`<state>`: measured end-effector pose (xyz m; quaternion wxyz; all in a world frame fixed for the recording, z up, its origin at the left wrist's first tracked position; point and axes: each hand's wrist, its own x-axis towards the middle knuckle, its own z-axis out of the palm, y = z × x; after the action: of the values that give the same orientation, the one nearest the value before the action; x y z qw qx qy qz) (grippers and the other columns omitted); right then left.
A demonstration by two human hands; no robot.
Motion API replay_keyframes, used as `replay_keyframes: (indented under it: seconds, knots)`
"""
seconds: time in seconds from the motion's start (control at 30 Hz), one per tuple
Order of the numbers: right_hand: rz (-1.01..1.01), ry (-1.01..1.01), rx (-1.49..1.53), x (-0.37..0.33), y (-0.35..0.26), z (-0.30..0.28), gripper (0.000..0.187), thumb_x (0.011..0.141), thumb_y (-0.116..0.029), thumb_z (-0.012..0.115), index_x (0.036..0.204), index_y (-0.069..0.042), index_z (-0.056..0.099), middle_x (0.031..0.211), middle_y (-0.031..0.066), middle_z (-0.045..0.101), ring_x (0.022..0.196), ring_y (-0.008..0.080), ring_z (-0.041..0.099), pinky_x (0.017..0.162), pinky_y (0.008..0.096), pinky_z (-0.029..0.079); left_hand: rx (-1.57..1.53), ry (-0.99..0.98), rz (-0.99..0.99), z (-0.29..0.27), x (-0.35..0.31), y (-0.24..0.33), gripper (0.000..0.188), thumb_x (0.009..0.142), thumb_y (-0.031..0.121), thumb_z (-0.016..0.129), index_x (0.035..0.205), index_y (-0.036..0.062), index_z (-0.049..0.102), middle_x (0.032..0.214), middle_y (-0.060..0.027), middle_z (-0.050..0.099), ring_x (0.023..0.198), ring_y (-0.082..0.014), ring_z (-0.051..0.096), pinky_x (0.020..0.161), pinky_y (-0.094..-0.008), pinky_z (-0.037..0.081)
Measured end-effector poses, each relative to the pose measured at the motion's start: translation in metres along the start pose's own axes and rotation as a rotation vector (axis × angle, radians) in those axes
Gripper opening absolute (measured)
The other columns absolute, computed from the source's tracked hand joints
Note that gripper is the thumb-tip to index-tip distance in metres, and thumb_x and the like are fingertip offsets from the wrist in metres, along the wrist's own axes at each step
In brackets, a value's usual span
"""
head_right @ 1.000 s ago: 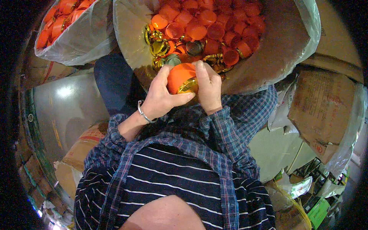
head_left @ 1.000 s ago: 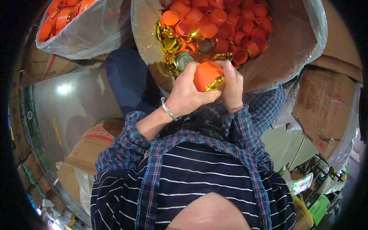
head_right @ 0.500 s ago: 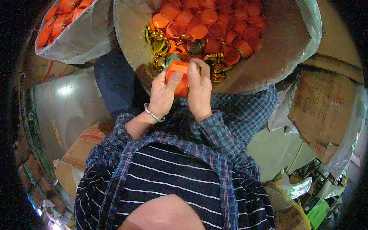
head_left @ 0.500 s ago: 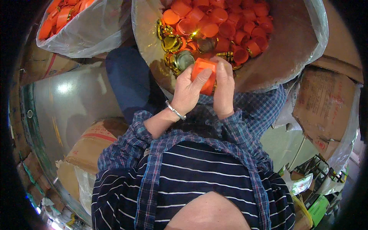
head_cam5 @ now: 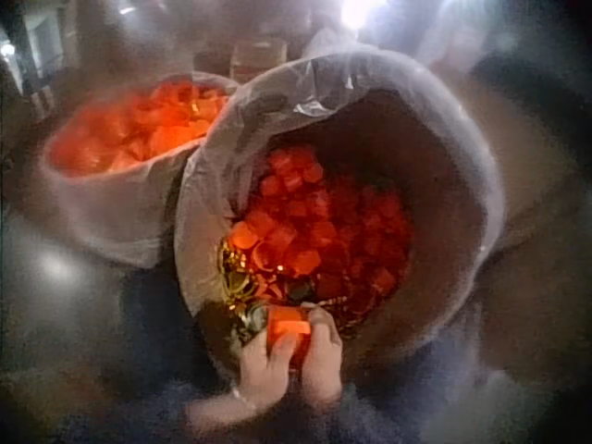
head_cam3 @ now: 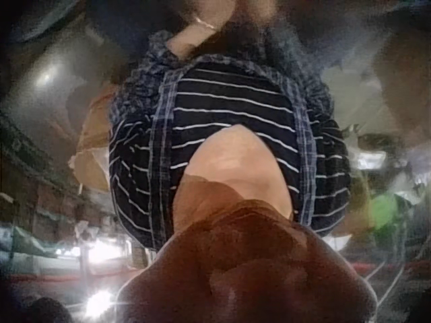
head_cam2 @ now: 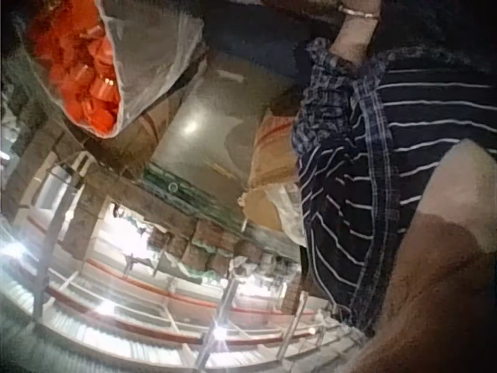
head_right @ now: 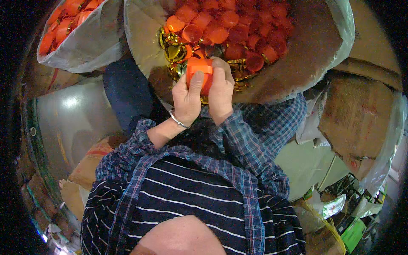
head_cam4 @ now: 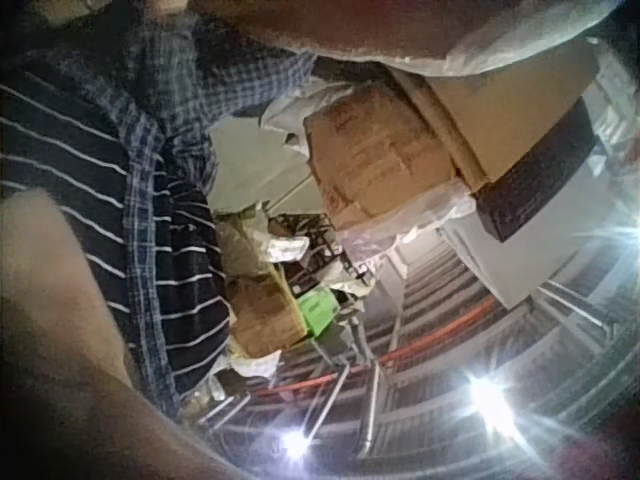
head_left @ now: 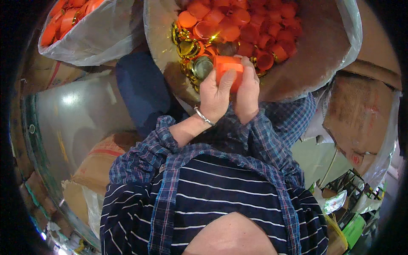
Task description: The person sits on the floor and repeatedly picks orange plastic cups and gold metallic rings from a large bag. They fit each ring onto a cup and place the assembled unit into a second bag. The process continues with multiple items throughout the clip.
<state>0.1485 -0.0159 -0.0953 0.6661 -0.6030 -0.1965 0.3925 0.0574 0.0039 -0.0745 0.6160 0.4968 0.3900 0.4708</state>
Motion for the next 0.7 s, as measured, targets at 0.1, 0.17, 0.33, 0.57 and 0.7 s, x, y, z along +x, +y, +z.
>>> replay_keyframes:
  seconds: [0.1,0.17,0.33,0.57,0.7]
  knots:
    - [-0.306,0.069,-0.294,0.003,0.001,0.0,0.033,0.096,-0.023,0.056,0.116,0.002,0.061,0.108,0.0152,0.064,0.102,0.0271,0.06,0.091,0.0346,0.047,-0.132,0.01,-0.204,0.002,0.01,0.001,0.039,0.1,0.037,0.06,0.112,0.0002,0.066,0.098,-0.0031,0.068,0.086,-0.0103,0.059,0.079,-0.0283,0.05]
    - [-0.527,0.028,-0.509,0.004,0.003,-0.003,0.034,0.092,-0.021,0.061,0.117,0.002,0.061,0.11,0.0181,0.064,0.103,0.0307,0.061,0.091,0.0357,0.047,-0.441,0.081,-0.51,0.0,0.022,0.0,0.04,0.101,0.038,0.059,0.111,-0.0003,0.066,0.099,-0.0032,0.066,0.089,-0.0103,0.058,0.079,-0.0285,0.05]
    - [-0.642,-0.172,-0.544,0.003,0.006,-0.009,0.04,0.094,-0.022,0.06,0.127,0.001,0.055,0.121,0.0151,0.06,0.108,0.0291,0.059,0.097,0.0365,0.046,-0.432,0.055,-0.546,-0.013,0.029,-0.015,0.038,0.101,0.037,0.059,0.108,-0.0002,0.067,0.1,-0.0049,0.069,0.088,-0.0155,0.064,0.079,-0.0303,0.05]
    - [0.059,0.03,0.096,0.003,0.006,0.001,0.034,0.101,-0.029,0.051,0.118,0.0,0.059,0.109,0.0085,0.062,0.101,0.0217,0.059,0.092,0.0321,0.046,0.168,-0.047,0.086,-0.007,0.007,-0.019,0.037,0.099,0.036,0.061,0.106,0.0007,0.066,0.093,-0.0131,0.071,0.085,-0.0204,0.067,0.078,-0.0337,0.052]
    - [-0.781,-0.048,-0.763,0.005,0.001,-0.004,0.04,0.087,-0.017,0.066,0.121,0.001,0.057,0.114,0.0182,0.061,0.104,0.0318,0.059,0.09,0.0389,0.047,-0.685,0.089,-0.676,-0.007,0.04,-0.008,0.038,0.103,0.036,0.053,0.108,0.0004,0.066,0.101,-0.0041,0.069,0.088,-0.0146,0.062,0.08,-0.0302,0.049]
